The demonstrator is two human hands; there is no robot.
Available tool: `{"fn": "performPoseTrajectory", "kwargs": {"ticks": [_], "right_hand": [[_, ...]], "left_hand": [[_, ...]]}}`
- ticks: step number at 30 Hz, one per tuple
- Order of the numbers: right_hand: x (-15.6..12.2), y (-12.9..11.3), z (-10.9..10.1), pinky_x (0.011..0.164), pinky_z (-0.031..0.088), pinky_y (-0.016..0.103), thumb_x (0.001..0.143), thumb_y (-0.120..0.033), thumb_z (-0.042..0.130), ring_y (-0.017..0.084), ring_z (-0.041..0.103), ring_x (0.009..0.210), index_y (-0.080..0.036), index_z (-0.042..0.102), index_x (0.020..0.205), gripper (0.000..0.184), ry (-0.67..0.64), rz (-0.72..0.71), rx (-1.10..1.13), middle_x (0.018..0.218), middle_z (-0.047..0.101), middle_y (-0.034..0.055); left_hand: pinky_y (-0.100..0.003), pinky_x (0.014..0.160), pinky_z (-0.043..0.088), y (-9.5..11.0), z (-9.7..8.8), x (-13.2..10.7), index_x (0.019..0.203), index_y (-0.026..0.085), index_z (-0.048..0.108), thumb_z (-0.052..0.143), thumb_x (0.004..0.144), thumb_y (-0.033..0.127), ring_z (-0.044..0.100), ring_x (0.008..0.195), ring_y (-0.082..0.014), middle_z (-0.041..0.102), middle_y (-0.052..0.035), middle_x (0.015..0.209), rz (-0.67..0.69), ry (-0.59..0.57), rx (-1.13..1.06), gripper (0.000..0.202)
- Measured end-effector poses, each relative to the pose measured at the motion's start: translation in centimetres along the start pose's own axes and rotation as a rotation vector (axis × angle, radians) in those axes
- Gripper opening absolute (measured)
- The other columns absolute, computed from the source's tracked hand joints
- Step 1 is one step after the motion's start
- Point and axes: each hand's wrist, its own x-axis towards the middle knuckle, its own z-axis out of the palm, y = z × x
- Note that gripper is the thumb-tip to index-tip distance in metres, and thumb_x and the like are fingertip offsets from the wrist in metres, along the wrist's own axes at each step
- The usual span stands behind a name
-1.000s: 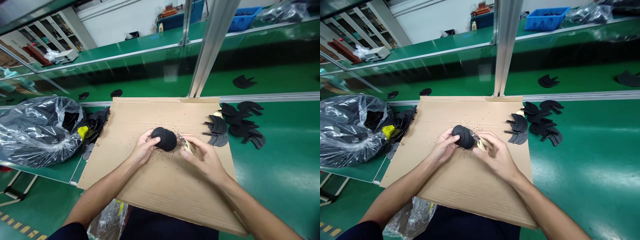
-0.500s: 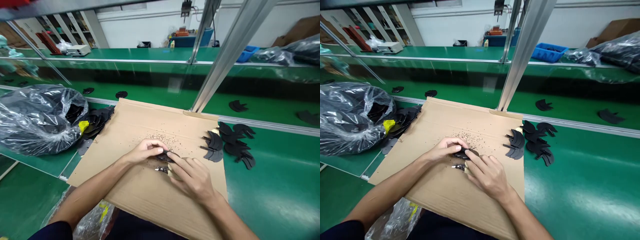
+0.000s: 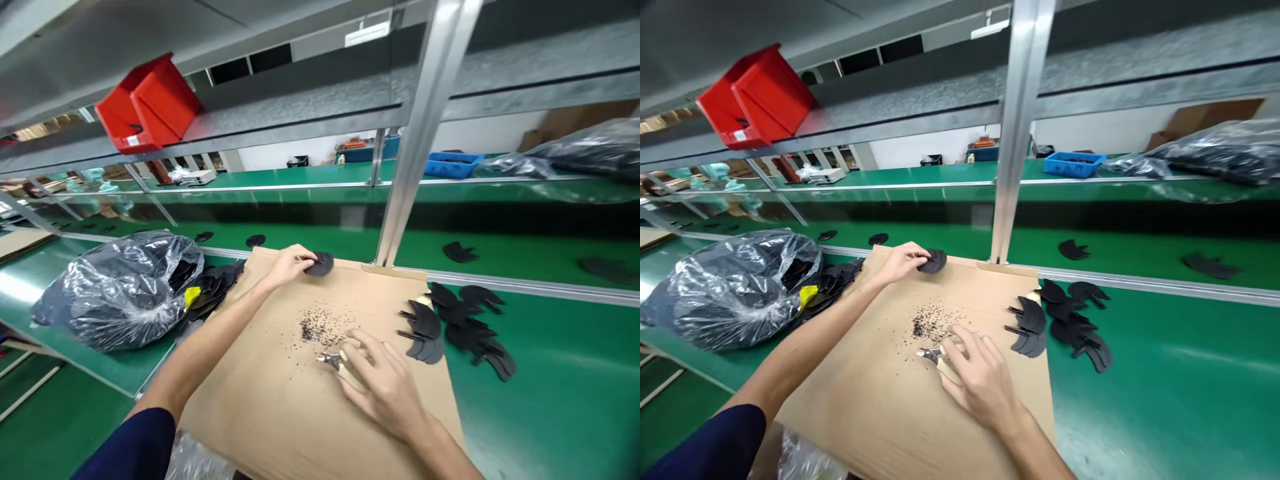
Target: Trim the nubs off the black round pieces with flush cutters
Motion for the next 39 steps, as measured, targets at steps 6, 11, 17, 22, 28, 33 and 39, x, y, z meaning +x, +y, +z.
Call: {"fn": "performPoseTrajectory", "kwargs": {"ticks": [6,11,17,22,28,33,39], "right_hand": [[-1.0,-0.1,0.4,0.079,0.051,0.034,0.083,-0.023,0.067,0.024,0.066,0.1,-0.019,0.061,0.113,0.031,-0.071,0.032,0.025,0.119,0.069,0.0149],[-1.1,-0.3,0.4,0.081,0.048,0.035,0.079,-0.027,0.073,0.025,0.063,0.103,-0.019,0.059,0.115,0.039,-0.131,0.061,0.052,0.119,0.068,0.0127],[-0.8,-1.5,0.5,0.079,0.042,0.034,0.082,-0.038,0.075,0.021,0.059,0.096,-0.019,0.06,0.107,0.034,-0.299,0.053,0.059,0.112,0.069,0.0076],[-0.6,-1.9,0.5,0.078,0.04,0.035,0.086,-0.044,0.071,0.022,0.057,0.097,-0.018,0.06,0.111,0.038,-0.354,0.03,0.037,0.112,0.069,0.0075],[-0.6,-1.8,0.5,0.075,0.041,0.035,0.087,-0.044,0.072,0.022,0.056,0.095,-0.016,0.06,0.108,0.037,-0.404,0.044,0.03,0.105,0.068,0.0068],[-0.4,-1.7,0.9,0.074,0.044,0.036,0.092,-0.044,0.064,0.023,0.06,0.094,-0.017,0.063,0.105,0.03,-0.462,0.016,0.06,0.106,0.07,0.0087],[-0.2,-1.7,1.8,0.091,0.045,0.041,0.09,-0.033,0.062,0.028,0.063,0.1,-0.018,0.07,0.089,0.017,-0.439,-0.002,0.124,0.101,0.074,0.0087]], "left_hand": [[-0.047,0.102,0.053,-1.6,1.2,6.3,0.115,0.018,0.07,0.061,0.096,0.028,0.064,0.112,-0.0256,0.068,-0.0114,0.12,-0.093,0.024,0.205,0.023],[-0.045,0.095,0.057,-1.3,2.5,6.5,0.126,0.018,0.062,0.062,0.097,0.037,0.064,0.113,-0.024,0.063,-0.0116,0.13,-0.148,-0.047,0.322,0.035],[-0.039,0.097,0.054,3.3,2.8,6.0,0.105,0.019,0.075,0.06,0.091,0.037,0.069,0.105,-0.0288,0.075,-0.0108,0.114,0.095,-0.317,0.301,0.028],[-0.032,0.088,0.055,11.4,6.6,6.1,0.118,0.021,0.072,0.056,0.092,0.042,0.071,0.099,-0.0252,0.076,-0.0083,0.113,0.492,-0.663,0.141,0.037],[-0.038,0.109,0.045,19.1,16.2,9.3,0.14,0.019,0.059,0.051,0.096,0.026,0.058,0.129,-0.029,0.06,-0.0136,0.142,0.641,-0.638,0.463,0.045],[-0.052,0.12,0.031,20.5,21.9,11.6,0.15,0.022,0.048,0.045,0.101,0.038,0.038,0.148,-0.038,0.036,-0.0164,0.163,0.528,-0.633,0.514,0.052],[-0.053,0.12,0.031,19.9,24.2,12.2,0.157,0.017,0.035,0.032,0.104,0.049,0.03,0.153,-0.0388,0.022,-0.0188,0.169,0.389,-0.644,0.533,0.062]]}}
